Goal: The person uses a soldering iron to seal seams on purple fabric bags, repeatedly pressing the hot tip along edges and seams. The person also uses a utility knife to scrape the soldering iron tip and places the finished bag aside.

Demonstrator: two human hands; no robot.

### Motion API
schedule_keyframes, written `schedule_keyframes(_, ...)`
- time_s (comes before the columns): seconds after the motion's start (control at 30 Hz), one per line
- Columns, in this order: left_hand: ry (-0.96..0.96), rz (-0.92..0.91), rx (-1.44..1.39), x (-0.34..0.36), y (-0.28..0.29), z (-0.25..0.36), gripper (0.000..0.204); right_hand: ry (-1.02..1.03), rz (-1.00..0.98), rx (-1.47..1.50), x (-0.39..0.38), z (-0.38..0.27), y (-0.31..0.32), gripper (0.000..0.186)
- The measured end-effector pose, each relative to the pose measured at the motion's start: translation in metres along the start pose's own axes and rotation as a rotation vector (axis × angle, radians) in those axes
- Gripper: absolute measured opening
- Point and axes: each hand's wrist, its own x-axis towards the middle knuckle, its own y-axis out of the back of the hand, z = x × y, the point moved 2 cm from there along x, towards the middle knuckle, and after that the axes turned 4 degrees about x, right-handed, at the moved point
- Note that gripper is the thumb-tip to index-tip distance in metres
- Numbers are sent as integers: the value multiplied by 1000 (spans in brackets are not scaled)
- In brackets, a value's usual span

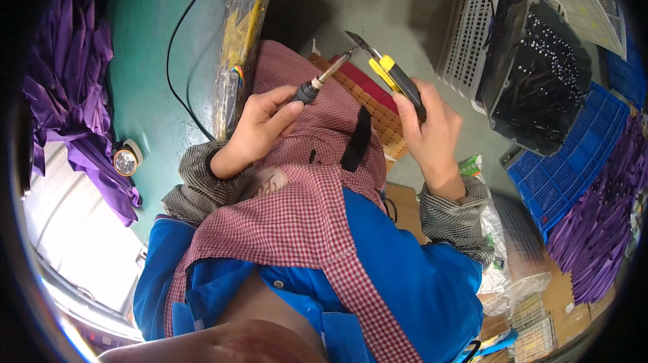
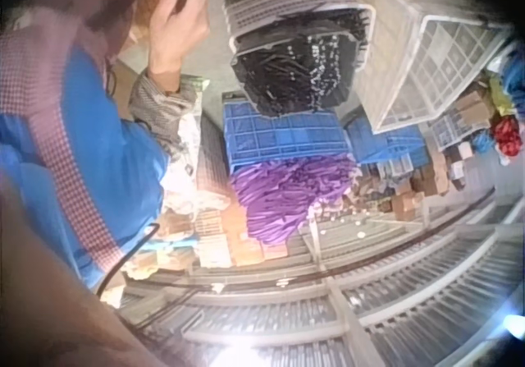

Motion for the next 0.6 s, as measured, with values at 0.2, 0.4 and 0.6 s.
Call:
schedule_keyframes(0.2, -53, 89, 151, 0, 1, 3, 23, 11, -11, -40, 0, 0, -2, 22)
schedule_keyframes(0.4, -105, 160, 274, 0, 3, 8, 24, 54, -54, -122, -3, -3, -2, 22)
schedule_keyframes(0.6, -124, 183, 289, 1, 2, 8, 23, 18, 17, -110, -3, -4, -3, 22)
